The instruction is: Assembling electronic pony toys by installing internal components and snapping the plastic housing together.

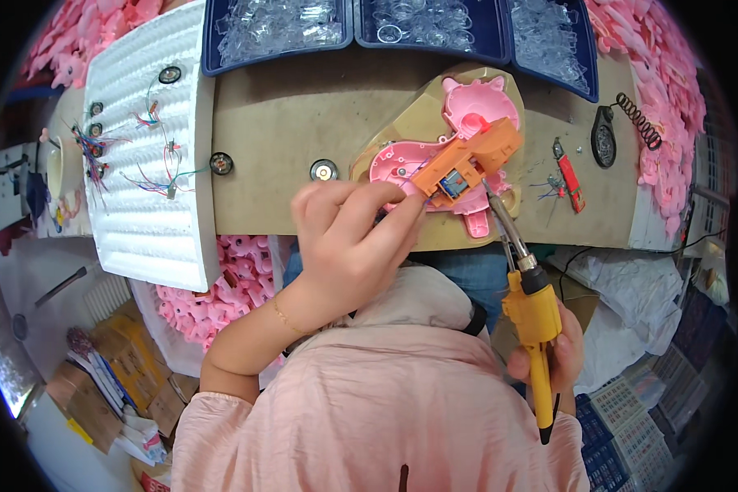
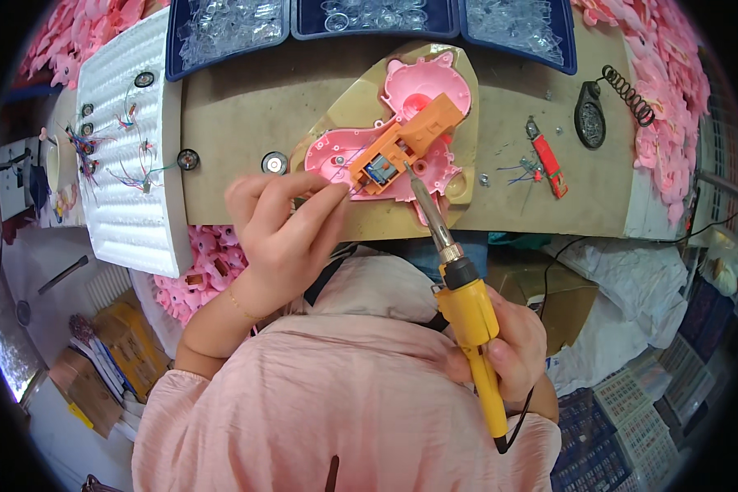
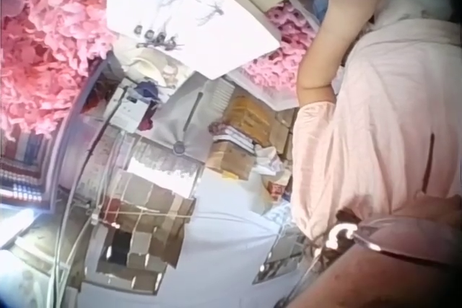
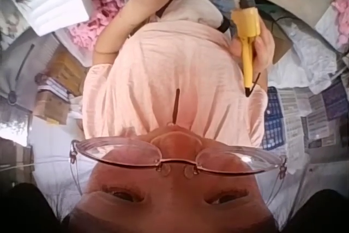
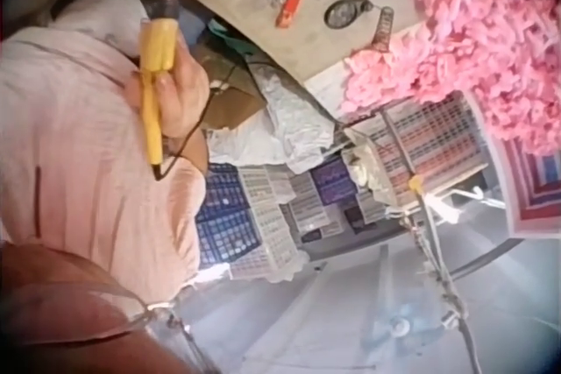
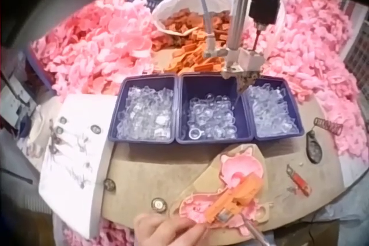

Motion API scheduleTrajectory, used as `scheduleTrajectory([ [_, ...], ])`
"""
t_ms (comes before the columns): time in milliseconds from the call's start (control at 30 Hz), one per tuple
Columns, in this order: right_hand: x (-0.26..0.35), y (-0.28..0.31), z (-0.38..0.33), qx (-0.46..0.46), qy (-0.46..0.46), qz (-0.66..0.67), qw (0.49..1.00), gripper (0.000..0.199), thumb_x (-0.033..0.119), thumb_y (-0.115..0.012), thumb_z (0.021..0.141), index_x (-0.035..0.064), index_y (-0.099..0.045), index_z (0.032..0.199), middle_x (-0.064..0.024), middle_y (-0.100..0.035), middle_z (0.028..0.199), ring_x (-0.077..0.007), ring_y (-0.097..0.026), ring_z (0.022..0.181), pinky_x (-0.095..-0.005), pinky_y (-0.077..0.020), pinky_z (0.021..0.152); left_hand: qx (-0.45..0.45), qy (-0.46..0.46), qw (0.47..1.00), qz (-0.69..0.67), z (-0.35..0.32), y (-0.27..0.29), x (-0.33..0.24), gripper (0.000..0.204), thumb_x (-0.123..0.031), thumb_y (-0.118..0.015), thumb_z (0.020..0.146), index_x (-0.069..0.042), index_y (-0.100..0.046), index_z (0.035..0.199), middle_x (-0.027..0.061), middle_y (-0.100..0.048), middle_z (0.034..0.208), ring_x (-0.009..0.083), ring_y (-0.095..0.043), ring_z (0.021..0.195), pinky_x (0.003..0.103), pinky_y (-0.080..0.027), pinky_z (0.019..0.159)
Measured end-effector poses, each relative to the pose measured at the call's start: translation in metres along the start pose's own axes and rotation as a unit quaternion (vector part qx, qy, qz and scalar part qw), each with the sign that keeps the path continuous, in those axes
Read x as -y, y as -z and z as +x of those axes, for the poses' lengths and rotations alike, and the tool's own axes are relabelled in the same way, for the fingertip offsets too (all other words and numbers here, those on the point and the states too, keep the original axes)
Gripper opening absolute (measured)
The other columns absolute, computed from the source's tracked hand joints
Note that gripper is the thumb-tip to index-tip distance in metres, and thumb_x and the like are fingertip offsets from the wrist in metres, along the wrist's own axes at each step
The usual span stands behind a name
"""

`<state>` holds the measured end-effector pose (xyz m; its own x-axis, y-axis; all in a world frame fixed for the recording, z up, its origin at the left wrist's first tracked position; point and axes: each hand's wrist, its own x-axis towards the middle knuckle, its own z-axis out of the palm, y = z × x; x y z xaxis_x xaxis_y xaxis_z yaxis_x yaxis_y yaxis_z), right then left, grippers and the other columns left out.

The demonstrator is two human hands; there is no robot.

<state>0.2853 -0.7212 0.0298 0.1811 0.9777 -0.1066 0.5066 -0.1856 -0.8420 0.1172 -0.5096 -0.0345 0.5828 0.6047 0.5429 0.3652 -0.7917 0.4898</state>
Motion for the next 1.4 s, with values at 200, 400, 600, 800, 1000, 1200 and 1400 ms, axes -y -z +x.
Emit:
scheduleTrajectory([
  [200,-0.021,-0.013,-0.020,-0.149,0.010,0.077,0.986,0.058,0.037,-0.053,0.086,-0.0049,-0.038,0.123,-0.0184,-0.052,0.112,-0.0217,-0.054,0.097,-0.0291,-0.0420,0.083,0.082,0.100,0.986,-0.104,0.021,0.015,-0.007,0.012,-0.012,-0.068,0.071,-0.013,-0.064,0.082,-0.0009,-0.060,0.073,0.0175,-0.052,0.072,0.033,-0.034,0.074],
  [400,-0.017,0.006,0.005,-0.061,0.102,0.074,0.990,0.059,0.035,-0.057,0.085,0.0078,-0.028,0.130,-0.0268,-0.046,0.119,-0.0307,-0.053,0.103,-0.0373,-0.0441,0.086,0.098,0.073,0.992,-0.041,0.028,0.010,-0.009,0.011,-0.012,-0.068,0.071,-0.012,-0.063,0.080,-0.0014,-0.060,0.071,0.0173,-0.052,0.071,0.035,-0.033,0.076],
  [600,-0.008,0.011,0.012,-0.024,0.127,0.047,0.990,0.062,0.032,-0.059,0.086,0.0123,-0.024,0.132,-0.0299,-0.044,0.120,-0.0336,-0.053,0.104,-0.0399,-0.0452,0.085,0.091,0.062,0.994,0.002,0.028,0.008,-0.012,0.014,-0.014,-0.070,0.069,-0.013,-0.062,0.080,-0.0022,-0.059,0.075,0.0169,-0.052,0.075,0.036,-0.032,0.079],
  [800,-0.010,0.002,0.020,-0.097,0.171,0.008,0.980,0.059,0.026,-0.064,0.082,0.0084,-0.030,0.126,-0.0303,-0.050,0.114,-0.0307,-0.059,0.089,-0.0357,-0.0479,0.072,0.076,0.062,0.995,0.008,0.025,0.006,-0.013,0.017,-0.014,-0.070,0.067,-0.013,-0.060,0.082,-0.0021,-0.059,0.082,0.0177,-0.051,0.081,0.037,-0.031,0.080],
  [1000,-0.010,-0.001,0.023,-0.105,0.197,0.020,0.975,0.060,0.024,-0.070,0.077,0.0079,-0.033,0.122,-0.0307,-0.051,0.114,-0.0300,-0.062,0.082,-0.0339,-0.0496,0.064,0.067,0.052,0.996,0.012,0.021,0.001,-0.012,0.019,-0.014,-0.070,0.067,-0.014,-0.060,0.083,-0.0024,-0.057,0.081,0.0176,-0.050,0.081,0.038,-0.031,0.080],
  [1200,-0.005,-0.003,0.025,-0.107,0.170,-0.003,0.980,0.057,0.019,-0.070,0.076,0.0106,-0.035,0.120,-0.0310,-0.050,0.114,-0.0297,-0.063,0.080,-0.0342,-0.0500,0.063,0.064,0.058,0.996,0.010,0.020,0.000,-0.012,0.019,-0.014,-0.070,0.067,-0.014,-0.060,0.083,-0.0025,-0.057,0.080,0.0175,-0.050,0.082,0.038,-0.032,0.080],
  [1400,-0.004,-0.008,0.038,-0.125,0.225,0.080,0.963,0.053,0.015,-0.070,0.076,0.0048,-0.040,0.118,-0.0294,-0.054,0.108,-0.0289,-0.063,0.075,-0.0327,-0.0491,0.057,0.062,0.061,0.996,0.004,0.021,-0.001,-0.013,0.018,-0.014,-0.070,0.067,-0.013,-0.060,0.082,-0.0023,-0.056,0.080,0.0176,-0.050,0.081,0.037,-0.031,0.080],
])
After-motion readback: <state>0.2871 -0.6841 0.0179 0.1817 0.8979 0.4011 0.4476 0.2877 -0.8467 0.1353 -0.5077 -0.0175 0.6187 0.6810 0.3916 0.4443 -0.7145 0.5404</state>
